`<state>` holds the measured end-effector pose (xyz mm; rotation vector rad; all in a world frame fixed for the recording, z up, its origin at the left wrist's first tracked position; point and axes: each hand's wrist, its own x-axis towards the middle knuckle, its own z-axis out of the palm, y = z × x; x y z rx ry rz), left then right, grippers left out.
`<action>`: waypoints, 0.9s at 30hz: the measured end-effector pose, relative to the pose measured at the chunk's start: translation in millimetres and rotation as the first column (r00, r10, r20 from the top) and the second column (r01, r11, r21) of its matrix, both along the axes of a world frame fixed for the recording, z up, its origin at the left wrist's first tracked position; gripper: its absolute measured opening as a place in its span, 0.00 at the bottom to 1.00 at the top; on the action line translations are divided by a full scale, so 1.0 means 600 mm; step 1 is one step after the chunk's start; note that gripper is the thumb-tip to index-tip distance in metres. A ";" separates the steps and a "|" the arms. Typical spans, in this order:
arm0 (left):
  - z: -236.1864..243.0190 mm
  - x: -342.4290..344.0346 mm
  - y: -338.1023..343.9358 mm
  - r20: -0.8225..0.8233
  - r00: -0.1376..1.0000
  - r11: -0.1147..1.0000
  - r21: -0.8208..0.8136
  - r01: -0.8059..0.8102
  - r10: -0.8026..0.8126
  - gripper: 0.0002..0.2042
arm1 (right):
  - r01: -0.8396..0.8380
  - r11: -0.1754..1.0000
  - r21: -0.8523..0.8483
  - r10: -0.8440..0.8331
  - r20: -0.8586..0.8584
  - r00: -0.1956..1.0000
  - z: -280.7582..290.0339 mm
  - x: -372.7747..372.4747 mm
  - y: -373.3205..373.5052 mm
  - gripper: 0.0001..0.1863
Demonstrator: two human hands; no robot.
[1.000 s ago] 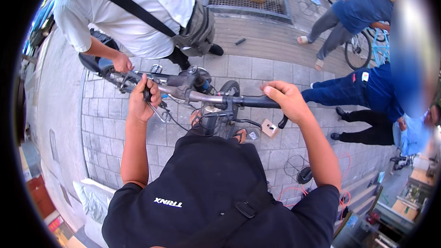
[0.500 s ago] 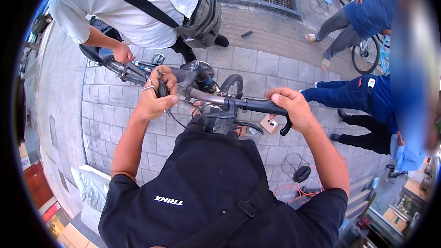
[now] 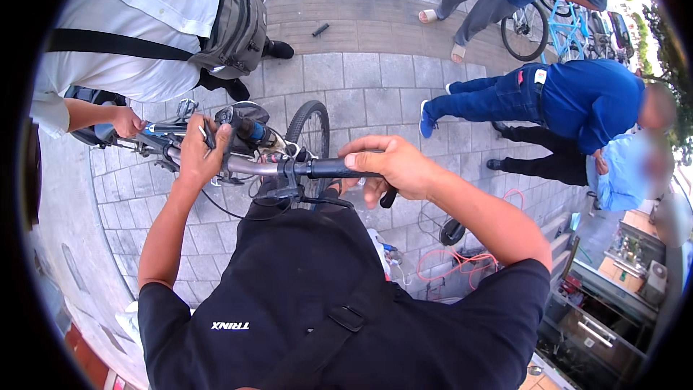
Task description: The person repairs a bicycle handlebar on a sidewalk, using a screwdriver to tighten components and adjusting the grip and brake lever. The person works on the handlebar stem and brake assembly while several bystanders observe.
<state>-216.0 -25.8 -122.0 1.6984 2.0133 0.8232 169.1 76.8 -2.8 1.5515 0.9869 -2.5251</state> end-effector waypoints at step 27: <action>-0.020 0.001 -0.001 0.142 0.987 0.994 -0.089 -0.069 0.082 0.11 | -0.319 0.847 0.426 0.256 0.200 0.946 0.011 -0.014 -0.038 0.16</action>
